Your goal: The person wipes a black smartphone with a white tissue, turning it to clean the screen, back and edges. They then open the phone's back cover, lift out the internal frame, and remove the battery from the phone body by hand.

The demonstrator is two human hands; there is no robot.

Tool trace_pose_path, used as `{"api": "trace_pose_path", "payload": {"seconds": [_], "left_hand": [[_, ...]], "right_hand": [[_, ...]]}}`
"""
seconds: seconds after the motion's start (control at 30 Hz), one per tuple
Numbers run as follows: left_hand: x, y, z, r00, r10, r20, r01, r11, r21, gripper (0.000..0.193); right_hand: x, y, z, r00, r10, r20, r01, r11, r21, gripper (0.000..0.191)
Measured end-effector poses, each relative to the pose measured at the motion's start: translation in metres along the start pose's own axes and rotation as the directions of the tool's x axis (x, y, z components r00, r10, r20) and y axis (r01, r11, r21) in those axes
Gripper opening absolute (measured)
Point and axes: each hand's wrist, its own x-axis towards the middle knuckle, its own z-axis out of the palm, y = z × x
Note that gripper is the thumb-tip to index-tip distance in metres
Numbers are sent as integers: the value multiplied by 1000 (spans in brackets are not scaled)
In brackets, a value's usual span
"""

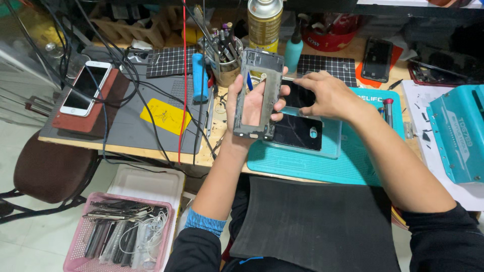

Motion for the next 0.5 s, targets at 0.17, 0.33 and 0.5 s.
{"api": "trace_pose_path", "payload": {"seconds": [0.17, 0.33, 0.5], "left_hand": [[1, -1, -3, 1000, 13, 13, -13, 1000, 19, 94], [4, -4, -2, 999, 2, 50, -3, 1000, 17, 99], [3, -7, 0, 997, 21, 71, -22, 1000, 22, 101]], "right_hand": [[-1, -2, 0, 999, 25, -37, -24, 999, 35, 92], [7, -1, -3, 996, 88, 11, -89, 992, 84, 106], [6, -1, -1, 995, 93, -31, -88, 988, 123, 104]]}}
